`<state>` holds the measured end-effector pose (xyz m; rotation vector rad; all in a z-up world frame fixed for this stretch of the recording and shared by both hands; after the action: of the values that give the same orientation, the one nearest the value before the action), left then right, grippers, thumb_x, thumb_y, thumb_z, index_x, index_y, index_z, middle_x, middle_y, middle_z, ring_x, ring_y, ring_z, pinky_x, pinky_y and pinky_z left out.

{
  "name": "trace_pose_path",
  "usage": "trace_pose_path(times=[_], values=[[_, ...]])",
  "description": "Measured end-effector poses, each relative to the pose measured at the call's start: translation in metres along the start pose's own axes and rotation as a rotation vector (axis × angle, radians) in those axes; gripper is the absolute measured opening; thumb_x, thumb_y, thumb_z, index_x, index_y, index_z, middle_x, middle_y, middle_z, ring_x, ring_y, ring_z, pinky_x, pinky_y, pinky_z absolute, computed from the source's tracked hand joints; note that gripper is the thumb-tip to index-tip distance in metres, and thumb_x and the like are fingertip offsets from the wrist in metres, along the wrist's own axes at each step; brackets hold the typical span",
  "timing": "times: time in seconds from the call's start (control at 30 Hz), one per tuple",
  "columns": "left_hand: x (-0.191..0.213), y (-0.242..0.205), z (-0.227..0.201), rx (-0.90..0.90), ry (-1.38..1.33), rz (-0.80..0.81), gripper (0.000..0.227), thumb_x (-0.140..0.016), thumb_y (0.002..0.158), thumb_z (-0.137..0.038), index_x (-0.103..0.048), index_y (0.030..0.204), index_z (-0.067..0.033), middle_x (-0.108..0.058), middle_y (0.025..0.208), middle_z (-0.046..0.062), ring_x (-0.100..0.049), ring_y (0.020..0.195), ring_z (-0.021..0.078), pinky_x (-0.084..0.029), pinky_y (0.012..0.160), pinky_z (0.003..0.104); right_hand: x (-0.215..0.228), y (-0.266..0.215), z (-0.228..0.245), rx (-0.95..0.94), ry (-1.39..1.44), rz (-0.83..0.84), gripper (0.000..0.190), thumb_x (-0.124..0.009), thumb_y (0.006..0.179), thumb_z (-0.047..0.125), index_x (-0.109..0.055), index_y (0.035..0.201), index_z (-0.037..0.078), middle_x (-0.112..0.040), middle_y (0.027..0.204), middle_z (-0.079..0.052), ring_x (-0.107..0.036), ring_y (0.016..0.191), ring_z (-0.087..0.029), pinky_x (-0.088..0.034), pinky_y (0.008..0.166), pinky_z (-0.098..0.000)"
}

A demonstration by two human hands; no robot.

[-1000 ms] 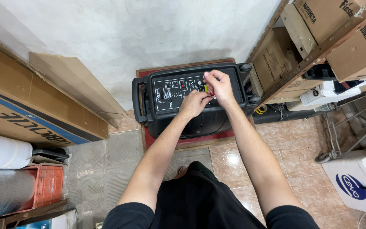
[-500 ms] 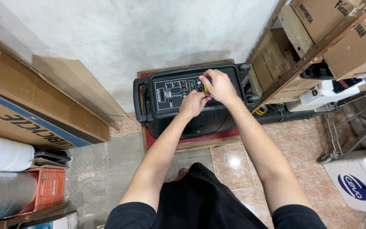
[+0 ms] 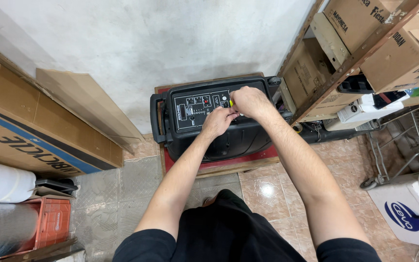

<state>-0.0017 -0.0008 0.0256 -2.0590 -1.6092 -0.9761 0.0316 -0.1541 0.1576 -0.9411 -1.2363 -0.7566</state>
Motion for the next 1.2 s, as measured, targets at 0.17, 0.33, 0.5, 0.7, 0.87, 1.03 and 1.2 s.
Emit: trace_pose_path(times=[0.17, 0.33, 0.5, 0.7, 0.87, 1.03, 1.2], values=[[-0.018, 0.008, 0.020, 0.013, 0.019, -0.019, 0.030, -0.065, 0.113, -0.051, -0.081, 0.129, -0.0315, -0.083, 0.114, 0.002, -0.072, 0.126, 0.0267, -0.061, 0.111, 0.047, 0.029, -0.029, 0.024, 0.114, -0.016, -0.002, 0.015, -0.080, 0.099, 0.014, -0.089, 0.111, 0.013, -0.079, 0.116, -0.020, -0.080, 0.115, -0.045, -0.068, 0.098, -0.0537], [-0.016, 0.002, 0.012, -0.029, 0.040, -0.027, 0.027, -0.063, 0.114, -0.050, -0.080, 0.130, -0.0362, -0.082, 0.109, -0.001, -0.073, 0.124, 0.0230, -0.062, 0.109, 0.043, 0.016, -0.018, 0.015, 0.051, -0.036, -0.002, 0.030, -0.082, 0.101, 0.026, -0.083, 0.120, 0.003, -0.079, 0.112, -0.023, -0.082, 0.110, -0.046, -0.070, 0.091, -0.0582], [-0.018, 0.005, 0.014, -0.043, 0.086, -0.034, 0.027, -0.061, 0.115, -0.050, -0.081, 0.123, -0.0334, -0.082, 0.107, 0.000, -0.073, 0.122, 0.0239, -0.062, 0.108, 0.044, 0.020, -0.013, 0.016, -0.088, -0.041, 0.035, 0.023, -0.074, 0.099, 0.018, -0.087, 0.105, 0.000, -0.083, 0.095, -0.027, -0.084, 0.097, -0.048, -0.069, 0.077, -0.0583], [-0.031, 0.013, 0.030, -0.019, 0.061, -0.042, 0.023, -0.066, 0.112, -0.048, -0.080, 0.127, -0.0367, -0.084, 0.112, -0.003, -0.073, 0.124, 0.0215, -0.063, 0.107, 0.042, 0.028, -0.015, 0.011, 0.060, -0.020, 0.062, 0.017, -0.080, 0.100, 0.014, -0.088, 0.108, 0.001, -0.083, 0.109, -0.025, -0.082, 0.108, -0.049, -0.069, 0.089, -0.0568], [-0.027, 0.011, 0.026, -0.020, 0.081, -0.067, 0.022, -0.067, 0.112, -0.048, -0.080, 0.126, -0.0368, -0.085, 0.108, -0.003, -0.074, 0.121, 0.0199, -0.063, 0.106, 0.040, 0.024, -0.015, 0.012, 0.093, -0.016, 0.046, 0.017, -0.084, 0.098, 0.016, -0.088, 0.108, 0.004, -0.082, 0.111, -0.022, -0.082, 0.110, -0.047, -0.070, 0.091, -0.0557], [-0.027, 0.013, 0.023, -0.045, 0.094, -0.065, 0.023, -0.069, 0.111, -0.047, -0.080, 0.125, -0.0337, -0.084, 0.110, -0.002, -0.074, 0.121, 0.0224, -0.063, 0.106, 0.042, 0.013, -0.003, 0.004, -0.079, 0.006, 0.054, 0.021, -0.087, 0.097, 0.027, -0.089, 0.103, 0.006, -0.084, 0.099, -0.020, -0.084, 0.102, -0.044, -0.072, 0.081, -0.0546], [-0.029, 0.010, 0.028, -0.044, 0.084, -0.060, 0.023, -0.069, 0.111, -0.047, -0.081, 0.124, -0.0323, -0.085, 0.109, -0.002, -0.075, 0.120, 0.0221, -0.064, 0.106, 0.042, -0.018, 0.030, -0.009, 0.056, -0.089, 0.059, 0.015, -0.086, 0.095, 0.019, -0.088, 0.099, 0.004, -0.084, 0.093, -0.022, -0.084, 0.096, -0.047, -0.071, 0.077, -0.0541]])
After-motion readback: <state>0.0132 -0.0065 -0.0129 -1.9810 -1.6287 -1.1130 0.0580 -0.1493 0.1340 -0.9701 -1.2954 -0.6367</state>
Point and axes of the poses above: each hand's wrist, its own y-axis towards the middle knuckle, its own x-axis out of the back of the hand, z = x × y, the point moved 1 cm from there along y, towards the middle knuckle
